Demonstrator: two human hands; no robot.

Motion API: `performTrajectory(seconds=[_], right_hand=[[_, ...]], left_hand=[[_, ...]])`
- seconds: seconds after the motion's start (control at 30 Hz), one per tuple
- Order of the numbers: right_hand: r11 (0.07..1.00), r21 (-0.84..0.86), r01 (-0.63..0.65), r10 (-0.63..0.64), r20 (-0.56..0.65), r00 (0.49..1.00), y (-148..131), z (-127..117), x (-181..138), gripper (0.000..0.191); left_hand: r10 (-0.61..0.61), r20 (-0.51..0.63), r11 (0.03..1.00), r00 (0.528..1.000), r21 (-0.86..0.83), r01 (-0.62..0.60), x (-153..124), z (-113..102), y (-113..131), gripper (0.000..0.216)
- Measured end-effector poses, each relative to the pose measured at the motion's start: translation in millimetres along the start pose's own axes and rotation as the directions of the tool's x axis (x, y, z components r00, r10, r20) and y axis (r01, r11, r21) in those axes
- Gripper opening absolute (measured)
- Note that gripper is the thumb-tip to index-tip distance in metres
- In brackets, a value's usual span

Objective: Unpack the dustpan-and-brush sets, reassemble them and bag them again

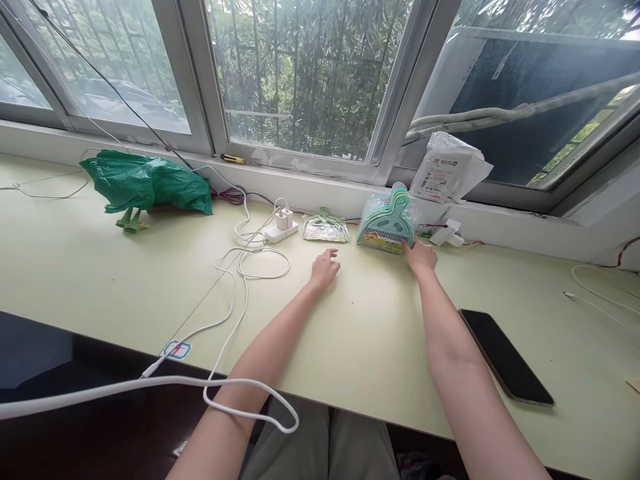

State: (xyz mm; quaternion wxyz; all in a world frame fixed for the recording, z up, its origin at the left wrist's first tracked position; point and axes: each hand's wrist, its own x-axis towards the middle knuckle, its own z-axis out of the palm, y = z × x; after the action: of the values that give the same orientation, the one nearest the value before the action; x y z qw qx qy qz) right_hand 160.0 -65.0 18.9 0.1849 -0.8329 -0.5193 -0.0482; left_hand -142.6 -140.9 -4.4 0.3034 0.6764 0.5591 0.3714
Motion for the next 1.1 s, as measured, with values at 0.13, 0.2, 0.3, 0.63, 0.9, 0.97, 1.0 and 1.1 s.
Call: performTrajectory(seconds=[0.13,0.2,0.3,0.63,0.9,0.97,1.0,1.1], right_hand=[[0.995,-0.096,0.006,-0.009,-0.021,1.000,0.1,0.5,-0.4,0.066],[0.989,-0.145,0.033,-0.042,-0.059,0.997,0.7,0.0,-1.4,0.067],[0.985,-0.160,0.066,-0.084,-0.110,0.990,4.5,-1.5,-5.0,0.066],[0.953,-0.144,0.266,-0.293,-0.223,0.930,22.2,4.1,-29.9,0.056],[0.801,0.236,0.551,-0.568,0.006,0.823,-99.5,11.8,-76.2,0.040],[0.742,0.264,0.616,-0.644,0.028,0.764,-139.4,16.2,-86.2,0.039],[0.721,0.270,0.639,-0.672,0.048,0.739,-156.5,19.3,-89.7,0.048],[0.723,0.282,0.631,-0.681,0.136,0.719,-193.5,31.2,-95.1,0.066]], left_hand=[[-0.001,-0.010,0.999,1.000,-0.036,0.001,2.0,1.5,-1.5,0.045],[-0.012,-0.027,0.997,1.000,-0.078,0.010,2.7,2.1,-2.3,0.048],[-0.019,-0.030,0.992,0.999,-0.123,0.015,3.1,2.5,-3.1,0.048],[-0.004,-0.043,0.991,0.999,-0.135,-0.002,4.0,3.7,-4.4,0.045],[-0.053,-0.352,0.968,0.935,-0.247,-0.038,8.2,-4.3,-7.9,0.034],[-0.113,-0.413,0.950,0.904,-0.313,-0.025,8.8,-8.7,-10.2,0.030],[-0.142,-0.433,0.938,0.890,-0.346,-0.019,9.1,-11.1,-11.9,0.028],[-0.181,-0.458,0.914,0.870,-0.405,-0.023,10.7,-18.5,-18.9,0.025]])
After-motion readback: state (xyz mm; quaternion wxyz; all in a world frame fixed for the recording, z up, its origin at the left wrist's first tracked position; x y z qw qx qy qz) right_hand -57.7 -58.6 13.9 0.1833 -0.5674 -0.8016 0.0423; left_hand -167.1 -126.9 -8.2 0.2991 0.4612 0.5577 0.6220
